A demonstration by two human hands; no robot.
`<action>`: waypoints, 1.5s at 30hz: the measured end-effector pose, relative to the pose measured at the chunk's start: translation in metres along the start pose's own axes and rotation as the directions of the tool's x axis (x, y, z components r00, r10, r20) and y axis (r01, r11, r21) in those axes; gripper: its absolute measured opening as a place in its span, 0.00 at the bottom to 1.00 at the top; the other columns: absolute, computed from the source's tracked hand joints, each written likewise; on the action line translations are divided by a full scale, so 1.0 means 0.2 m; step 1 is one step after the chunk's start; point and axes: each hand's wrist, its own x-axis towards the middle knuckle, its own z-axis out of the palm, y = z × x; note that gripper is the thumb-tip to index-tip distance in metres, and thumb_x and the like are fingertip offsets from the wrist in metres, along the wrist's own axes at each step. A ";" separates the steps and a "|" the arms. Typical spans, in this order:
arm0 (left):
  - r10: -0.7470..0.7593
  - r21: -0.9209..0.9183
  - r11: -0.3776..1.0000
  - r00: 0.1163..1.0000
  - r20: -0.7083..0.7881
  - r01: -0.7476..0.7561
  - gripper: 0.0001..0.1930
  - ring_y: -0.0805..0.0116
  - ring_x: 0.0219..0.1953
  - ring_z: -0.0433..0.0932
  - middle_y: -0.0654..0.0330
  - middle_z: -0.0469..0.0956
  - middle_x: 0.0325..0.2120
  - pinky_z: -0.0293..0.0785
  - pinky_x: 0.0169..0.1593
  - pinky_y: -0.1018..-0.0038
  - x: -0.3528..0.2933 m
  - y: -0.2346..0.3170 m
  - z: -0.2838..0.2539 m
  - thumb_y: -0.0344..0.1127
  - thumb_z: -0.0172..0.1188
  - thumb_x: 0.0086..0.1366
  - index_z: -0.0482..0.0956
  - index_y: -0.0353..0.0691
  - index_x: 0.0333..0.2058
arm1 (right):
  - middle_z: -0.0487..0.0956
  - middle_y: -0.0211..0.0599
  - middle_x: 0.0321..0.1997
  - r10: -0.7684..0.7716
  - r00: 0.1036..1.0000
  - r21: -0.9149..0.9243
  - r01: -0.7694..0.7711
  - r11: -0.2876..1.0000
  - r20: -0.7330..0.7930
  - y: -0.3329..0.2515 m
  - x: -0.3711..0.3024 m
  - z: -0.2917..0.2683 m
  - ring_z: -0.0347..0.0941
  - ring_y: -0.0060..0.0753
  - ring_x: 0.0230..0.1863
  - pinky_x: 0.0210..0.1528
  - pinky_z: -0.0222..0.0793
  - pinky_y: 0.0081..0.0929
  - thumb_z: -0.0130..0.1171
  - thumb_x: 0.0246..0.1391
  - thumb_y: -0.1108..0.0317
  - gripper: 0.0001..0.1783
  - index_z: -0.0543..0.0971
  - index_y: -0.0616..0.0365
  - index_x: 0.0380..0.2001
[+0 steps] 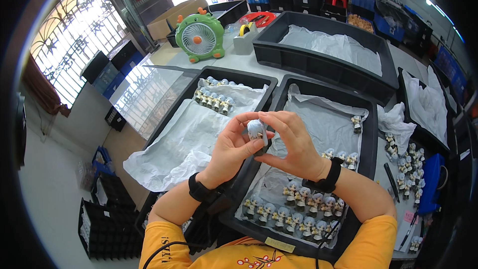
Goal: Assembling small toy components and organizing them into trays.
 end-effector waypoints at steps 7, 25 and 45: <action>0.026 0.100 0.995 1.000 0.003 -0.026 0.23 0.70 0.47 0.72 0.59 0.63 0.45 0.71 0.47 0.78 -0.01 0.01 0.01 0.25 0.56 0.60 0.60 0.35 0.54 | 0.70 0.39 0.49 0.082 0.997 0.064 -0.082 0.995 -0.002 0.00 -0.01 0.00 0.66 0.42 0.50 0.51 0.62 0.33 0.74 0.27 0.68 0.47 0.63 0.56 0.56; 0.070 0.145 0.988 0.989 -0.132 -0.050 0.13 0.76 0.41 0.74 0.62 0.75 0.36 0.71 0.47 0.78 -0.01 0.02 -0.02 0.33 0.54 0.64 0.71 0.33 0.45 | 0.69 0.42 0.50 0.176 0.984 0.143 -0.180 0.973 0.044 0.01 0.01 -0.03 0.65 0.42 0.51 0.54 0.60 0.32 0.72 0.30 0.67 0.42 0.66 0.58 0.53; 0.011 0.915 0.392 0.994 -0.108 0.095 0.16 0.68 0.30 0.74 0.56 0.73 0.28 0.71 0.34 0.75 0.21 0.09 -0.04 0.28 0.59 0.49 0.70 0.34 0.38 | 0.69 0.40 0.49 0.145 0.986 0.011 -0.146 0.989 0.085 0.06 -0.01 -0.02 0.64 0.43 0.51 0.54 0.60 0.34 0.71 0.30 0.71 0.39 0.66 0.57 0.51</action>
